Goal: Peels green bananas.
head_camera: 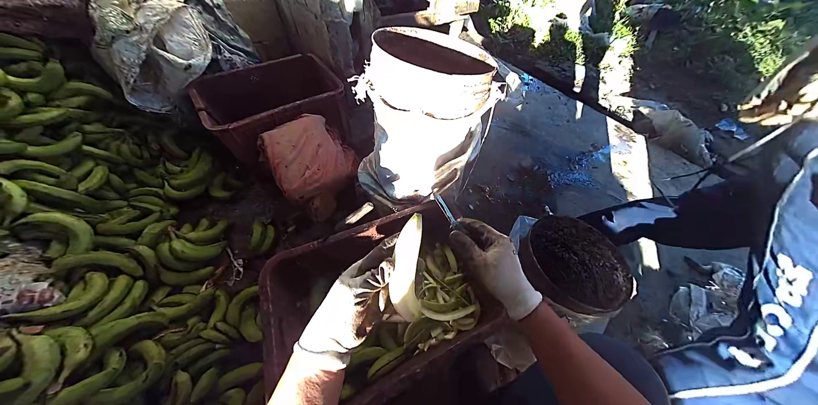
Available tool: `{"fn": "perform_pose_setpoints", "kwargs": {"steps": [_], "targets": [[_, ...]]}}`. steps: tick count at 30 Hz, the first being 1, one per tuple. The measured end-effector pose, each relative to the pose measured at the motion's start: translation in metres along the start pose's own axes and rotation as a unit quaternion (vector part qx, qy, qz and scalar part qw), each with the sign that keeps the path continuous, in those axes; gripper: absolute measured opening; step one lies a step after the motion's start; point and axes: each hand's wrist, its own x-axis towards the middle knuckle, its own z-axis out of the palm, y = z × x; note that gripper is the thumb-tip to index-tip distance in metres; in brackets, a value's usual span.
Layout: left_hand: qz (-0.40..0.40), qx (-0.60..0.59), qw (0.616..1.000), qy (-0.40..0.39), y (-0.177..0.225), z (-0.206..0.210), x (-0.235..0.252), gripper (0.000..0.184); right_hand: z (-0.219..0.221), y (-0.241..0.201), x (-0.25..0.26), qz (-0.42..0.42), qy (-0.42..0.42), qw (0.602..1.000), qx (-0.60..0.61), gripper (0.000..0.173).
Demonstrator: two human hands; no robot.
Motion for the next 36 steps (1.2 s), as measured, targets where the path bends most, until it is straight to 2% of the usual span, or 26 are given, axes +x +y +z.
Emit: {"fn": "perform_pose_setpoints", "kwargs": {"steps": [5, 8, 11, 13, 15, 18, 21, 23, 24, 26, 28, 29, 30, 31, 32, 33, 34, 35, 36], "targets": [[0.011, 0.073, 0.995, 0.062, 0.005, 0.014, -0.001, 0.040, 0.013, -0.017, -0.012, 0.012, -0.020, 0.993, 0.114, 0.057], [0.032, 0.116, 0.988, 0.096, -0.016, 0.022, -0.001, 0.039, 0.028, -0.027, -0.022, 0.055, -0.114, 0.974, 0.188, 0.062], [0.002, 0.105, 0.991, 0.087, -0.045, 0.027, 0.000, 0.041, 0.035, -0.022, -0.028, 0.117, -0.132, 0.960, 0.219, 0.056], [0.010, 0.112, 0.992, 0.057, -0.048, 0.028, 0.005, 0.043, 0.028, -0.027, -0.029, 0.101, -0.104, 0.971, 0.189, 0.055], [0.037, 0.101, 0.993, 0.040, -0.035, 0.033, 0.006, 0.042, 0.018, -0.044, -0.029, 0.052, -0.053, 0.984, 0.162, 0.055], [0.099, 0.124, 0.987, 0.032, -0.013, 0.027, 0.003, 0.045, -0.002, -0.086, -0.015, -0.116, 0.111, 0.980, 0.116, 0.050], [0.116, 0.058, 0.985, 0.117, 0.011, -0.001, 0.002, 0.042, -0.036, -0.153, 0.040, -0.283, 0.291, 0.910, 0.083, 0.049], [0.144, -0.054, 0.980, 0.130, 0.034, -0.022, 0.000, 0.040, -0.054, -0.191, 0.094, -0.345, 0.308, 0.880, 0.104, 0.054], [0.158, -0.112, 0.971, 0.143, 0.047, -0.026, -0.006, 0.039, -0.060, -0.200, 0.122, -0.352, 0.298, 0.883, 0.093, 0.054], [0.195, -0.181, 0.946, 0.184, 0.069, -0.038, -0.019, 0.043, -0.059, -0.185, 0.162, -0.332, 0.250, 0.907, 0.064, 0.049], [0.240, -0.206, 0.921, 0.227, 0.091, -0.059, -0.028, 0.044, -0.023, -0.153, 0.158, -0.322, 0.158, 0.933, 0.035, 0.054], [0.266, -0.220, 0.910, 0.229, 0.095, -0.077, -0.031, 0.044, 0.012, -0.140, 0.133, -0.293, 0.135, 0.946, -0.009, 0.062], [0.310, -0.230, 0.904, 0.186, 0.087, -0.107, -0.031, 0.046, 0.048, -0.121, 0.106, -0.266, 0.136, 0.952, -0.071, 0.061], [0.373, -0.226, 0.894, 0.100, 0.067, -0.148, -0.026, 0.051, 0.083, -0.094, 0.081, -0.211, 0.128, 0.959, -0.137, 0.061], [0.406, -0.219, 0.886, 0.047, 0.055, -0.177, -0.023, 0.055, 0.117, -0.062, 0.063, -0.167, 0.093, 0.965, -0.181, 0.060], [0.399, -0.238, 0.884, 0.049, 0.057, -0.183, -0.028, 0.057, 0.149, -0.031, 0.049, -0.126, 0.025, 0.968, -0.214, 0.056], [0.366, -0.277, 0.882, 0.103, 0.071, -0.169, -0.038, 0.056, 0.176, -0.004, 0.036, -0.066, -0.075, 0.966, -0.240, 0.054], [0.312, -0.315, 0.870, 0.216, 0.096, -0.140, -0.047, 0.052, 0.201, 0.018, 0.026, -0.014, -0.186, 0.945, -0.268, 0.052], [0.279, -0.335, 0.853, 0.285, 0.114, -0.121, -0.050, 0.050, 0.224, 0.037, 0.016, 0.031, -0.301, 0.905, -0.300, 0.050]]}}
